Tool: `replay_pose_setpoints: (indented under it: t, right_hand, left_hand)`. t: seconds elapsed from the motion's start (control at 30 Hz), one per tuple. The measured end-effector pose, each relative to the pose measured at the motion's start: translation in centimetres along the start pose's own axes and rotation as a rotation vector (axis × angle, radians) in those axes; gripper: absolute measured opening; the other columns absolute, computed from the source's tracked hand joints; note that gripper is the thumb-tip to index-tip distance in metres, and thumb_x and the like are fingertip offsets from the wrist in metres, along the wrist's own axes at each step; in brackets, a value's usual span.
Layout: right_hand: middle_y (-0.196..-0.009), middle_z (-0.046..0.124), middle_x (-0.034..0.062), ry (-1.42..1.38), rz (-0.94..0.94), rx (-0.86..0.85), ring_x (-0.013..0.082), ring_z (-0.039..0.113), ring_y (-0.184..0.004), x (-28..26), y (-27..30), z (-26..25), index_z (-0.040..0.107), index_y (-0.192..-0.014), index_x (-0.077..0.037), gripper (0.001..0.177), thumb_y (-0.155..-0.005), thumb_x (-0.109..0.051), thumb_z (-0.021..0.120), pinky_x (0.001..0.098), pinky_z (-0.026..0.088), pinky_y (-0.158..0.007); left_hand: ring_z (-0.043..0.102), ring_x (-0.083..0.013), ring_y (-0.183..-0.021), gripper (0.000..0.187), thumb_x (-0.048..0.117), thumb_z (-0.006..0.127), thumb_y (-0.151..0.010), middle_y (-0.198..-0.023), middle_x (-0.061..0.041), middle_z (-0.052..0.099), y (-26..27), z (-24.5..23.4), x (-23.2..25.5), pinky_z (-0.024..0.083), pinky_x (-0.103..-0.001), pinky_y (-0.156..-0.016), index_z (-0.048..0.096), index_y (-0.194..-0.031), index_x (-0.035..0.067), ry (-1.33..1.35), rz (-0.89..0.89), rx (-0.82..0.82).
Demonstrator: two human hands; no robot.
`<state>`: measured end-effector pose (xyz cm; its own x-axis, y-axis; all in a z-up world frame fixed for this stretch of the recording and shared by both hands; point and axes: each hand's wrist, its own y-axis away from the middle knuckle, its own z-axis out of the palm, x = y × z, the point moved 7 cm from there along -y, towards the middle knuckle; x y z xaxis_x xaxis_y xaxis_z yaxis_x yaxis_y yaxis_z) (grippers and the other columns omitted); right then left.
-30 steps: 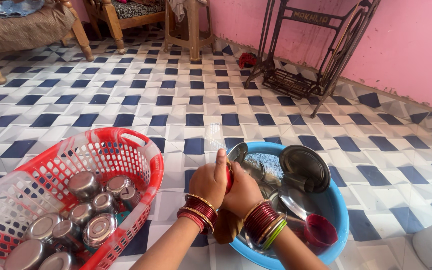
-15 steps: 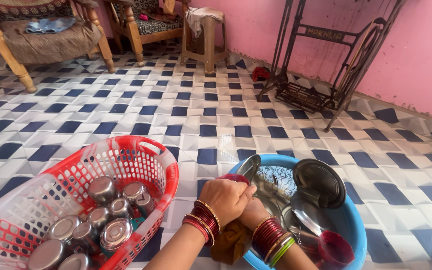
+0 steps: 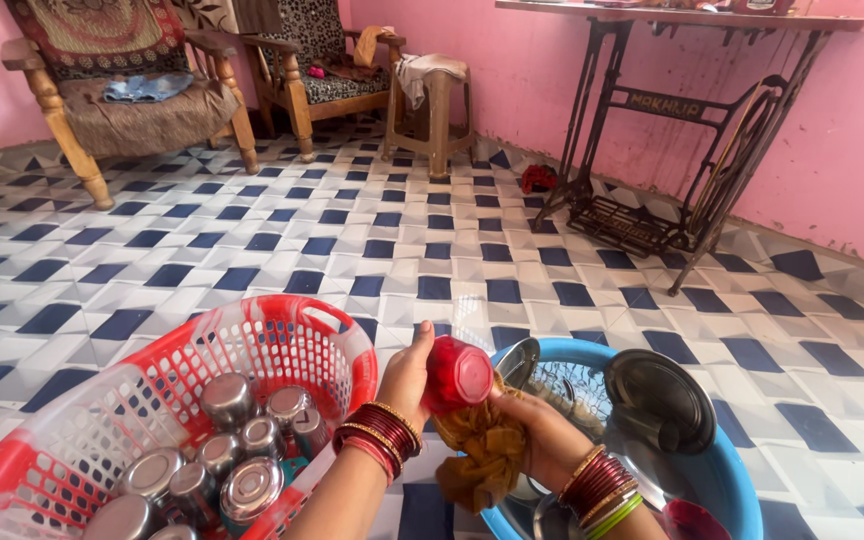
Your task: The person washes various metal and plastic kitchen items by hand in a blue basin of water using a yellow cloth. They scrub each item, rinse it in the water, and place it into a red basket.
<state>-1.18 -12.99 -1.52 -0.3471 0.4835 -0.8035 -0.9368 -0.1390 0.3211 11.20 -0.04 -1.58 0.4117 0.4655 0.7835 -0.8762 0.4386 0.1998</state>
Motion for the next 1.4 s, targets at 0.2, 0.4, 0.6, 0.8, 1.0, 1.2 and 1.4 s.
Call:
replay_pose_setpoints:
  t: [0.2,0.4,0.6,0.8,1.0,1.2,1.4]
  right_hand:
    - [-0.123,0.073,0.012,-0.167,0.005,0.079,0.0286,0.069,-0.112,0.5,0.3,-0.7,0.063,-0.13,-0.011,0.052,-0.085,-0.037,0.068,0.0494,0.053,-0.099]
    - [-0.118,0.075,0.0153,-0.109,-0.059,0.222,0.0295,0.071,-0.108,-0.4,0.4,-1.5,0.065,-0.122,-0.005,0.047,-0.085,-0.032,0.071,0.0495,0.053,-0.101]
    - [-0.114,0.075,0.0143,-0.052,-0.04,0.28,0.0275,0.073,-0.103,-0.3,0.2,-1.8,0.066,-0.121,-0.005,0.043,-0.087,-0.03,0.071,0.0465,0.056,-0.097]
    - [-0.107,0.078,0.0146,0.181,-0.143,0.258,0.025,0.077,-0.095,0.3,-1.4,-1.8,0.067,-0.117,-0.002,0.041,-0.084,-0.025,0.074,0.0419,0.063,-0.087]
    - [-0.092,0.079,0.0128,0.797,-0.236,0.34,0.022,0.076,-0.075,3.6,-3.1,1.3,0.064,-0.127,-0.011,0.046,-0.084,-0.023,0.075,0.0373,0.063,-0.07]
    - [-0.105,0.073,0.0158,1.211,-0.579,0.293,0.0338,0.072,-0.091,6.5,-3.8,8.2,0.064,-0.122,-0.011,0.04,-0.085,-0.02,0.074,0.0403,0.058,-0.078]
    - [-0.133,0.063,0.0008,1.485,-0.622,0.194,0.0327,0.067,-0.105,9.6,-6.3,13.3,0.061,-0.126,-0.02,0.035,-0.09,-0.017,0.063,0.0445,0.056,-0.081]
  left_hand:
    - [0.073,-0.025,-0.086,0.052,0.049,0.059,-0.097,-0.096,-0.013,0.074,-2.7,-1.8,-1.0,0.06,-0.04,-0.079,0.066,-0.104,-0.002,-0.216,0.118,0.043]
    - [0.067,-0.0211,-0.086,0.05,0.053,0.058,-0.094,-0.1,-0.012,0.071,0.3,-0.4,2.1,0.058,-0.04,-0.073,0.071,-0.117,0.01,-0.638,0.203,0.134]
    - [0.068,-0.027,-0.11,0.07,0.042,0.089,-0.067,-0.118,-0.015,0.067,6.0,5.5,6.0,0.054,-0.037,-0.095,0.066,-0.129,0.017,-1.247,0.556,-0.195]
    - [0.068,-0.032,-0.109,0.067,0.026,0.093,-0.059,-0.114,-0.016,0.069,5.5,3.8,6.2,0.053,-0.038,-0.099,0.068,-0.121,0.022,-1.455,0.498,-0.16]
    - [0.067,-0.0319,-0.11,0.064,0.024,0.093,-0.058,-0.111,-0.015,0.071,4.3,-4.0,9.5,0.053,-0.04,-0.098,0.068,-0.117,0.02,-1.664,0.434,-0.139]
    - [0.065,-0.0331,-0.113,0.065,0.016,0.094,-0.058,-0.112,-0.015,0.067,8.0,-16.9,12.2,0.051,-0.041,-0.1,0.069,-0.117,0.021,-1.769,0.291,0.135]
    - [0.064,-0.0329,-0.117,0.068,0.014,0.092,-0.061,-0.122,-0.013,0.065,10.7,-26.6,12.3,0.052,-0.041,-0.103,0.067,-0.122,0.026,-1.851,0.018,0.423]
